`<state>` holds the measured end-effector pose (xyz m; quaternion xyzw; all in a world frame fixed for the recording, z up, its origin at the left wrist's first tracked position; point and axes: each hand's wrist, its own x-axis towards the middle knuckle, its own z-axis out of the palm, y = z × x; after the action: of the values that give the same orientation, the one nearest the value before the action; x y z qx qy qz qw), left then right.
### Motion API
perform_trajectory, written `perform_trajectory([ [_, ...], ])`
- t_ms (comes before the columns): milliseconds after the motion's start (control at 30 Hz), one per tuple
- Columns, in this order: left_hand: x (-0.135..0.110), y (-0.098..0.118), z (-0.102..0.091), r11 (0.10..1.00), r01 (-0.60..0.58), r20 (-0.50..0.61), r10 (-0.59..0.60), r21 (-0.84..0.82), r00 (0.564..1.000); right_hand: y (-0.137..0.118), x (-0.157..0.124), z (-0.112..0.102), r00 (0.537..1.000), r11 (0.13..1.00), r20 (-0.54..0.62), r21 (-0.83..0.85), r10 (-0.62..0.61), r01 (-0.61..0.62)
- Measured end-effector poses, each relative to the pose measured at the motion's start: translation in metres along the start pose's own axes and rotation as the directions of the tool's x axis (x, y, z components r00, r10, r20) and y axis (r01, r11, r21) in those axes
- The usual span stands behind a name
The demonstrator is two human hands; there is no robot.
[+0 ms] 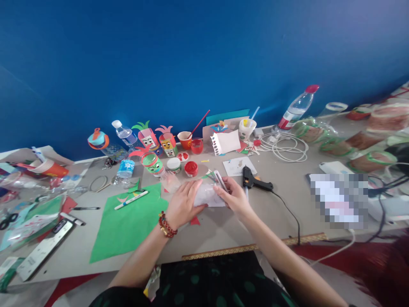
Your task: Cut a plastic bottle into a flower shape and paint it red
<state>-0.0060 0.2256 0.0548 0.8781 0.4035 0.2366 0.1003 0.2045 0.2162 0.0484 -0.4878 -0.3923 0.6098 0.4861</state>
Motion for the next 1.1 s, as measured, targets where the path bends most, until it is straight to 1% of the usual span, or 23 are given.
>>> perform_trajectory([
  [67,-0.003,0.005,-0.004,1.0,0.004,-0.049,-0.004,-0.002,0.999,-0.006,0.002,0.005,0.998,0.991,0.052,0.126,0.04,-0.047],
  [167,-0.009,0.009,-0.008,1.0,0.018,-0.16,-0.022,-0.025,0.987,-0.005,0.0,0.009,0.989,0.951,0.131,0.293,0.063,-0.099],
  [267,-0.014,0.013,-0.008,1.0,-0.005,-0.258,0.004,-0.003,0.966,0.003,-0.002,0.011,0.986,0.928,0.163,0.358,0.046,-0.102],
  [333,-0.015,0.016,-0.007,0.999,-0.031,-0.302,0.038,0.028,0.952,0.009,-0.002,0.012,0.985,0.91,0.172,0.403,0.028,-0.096],
  [400,-0.015,0.019,-0.007,0.998,-0.046,-0.313,0.056,0.039,0.948,0.013,-0.003,0.013,0.984,0.892,0.178,0.443,0.012,-0.091],
  [467,-0.015,0.022,-0.008,0.999,-0.039,-0.308,0.036,-0.004,0.951,0.012,-0.004,0.012,0.982,0.873,0.19,0.477,0.007,-0.098],
  [567,-0.014,0.024,-0.009,0.99,0.001,-0.297,-0.042,-0.139,0.954,0.006,-0.004,0.011,0.973,0.846,0.23,0.518,0.008,-0.129],
  [633,-0.015,0.024,-0.007,0.968,0.035,-0.273,-0.105,-0.247,0.956,0.002,-0.004,0.011,0.962,0.832,0.272,0.532,0.011,-0.159],
  [700,-0.015,0.025,-0.003,0.912,0.081,-0.23,-0.187,-0.403,0.955,0.001,-0.004,0.012,0.949,0.823,0.316,0.534,0.015,-0.191],
  [733,-0.015,0.026,0.0,0.856,0.102,-0.204,-0.234,-0.506,0.95,0.002,-0.004,0.012,0.942,0.82,0.335,0.534,0.017,-0.204],
  [800,-0.016,0.028,0.009,0.699,0.122,-0.147,-0.312,-0.705,0.938,0.007,-0.004,0.015,0.933,0.818,0.36,0.531,0.017,-0.22],
  [867,-0.018,0.032,0.017,0.555,0.119,-0.104,-0.353,-0.823,0.93,0.013,-0.004,0.018,0.929,0.825,0.37,0.519,0.019,-0.223],
  [933,-0.021,0.034,0.024,0.48,0.121,-0.076,-0.371,-0.869,0.926,0.018,-0.003,0.02,0.929,0.845,0.369,0.488,0.028,-0.22],
  [1033,-0.027,0.033,0.029,0.416,0.13,-0.031,-0.359,-0.9,0.933,0.019,0.002,0.021,0.931,0.896,0.36,0.394,0.057,-0.207],
  [1100,-0.03,0.029,0.028,0.398,0.14,-0.008,-0.349,-0.906,0.937,0.016,0.007,0.018,0.938,0.935,0.338,0.301,0.077,-0.185],
])
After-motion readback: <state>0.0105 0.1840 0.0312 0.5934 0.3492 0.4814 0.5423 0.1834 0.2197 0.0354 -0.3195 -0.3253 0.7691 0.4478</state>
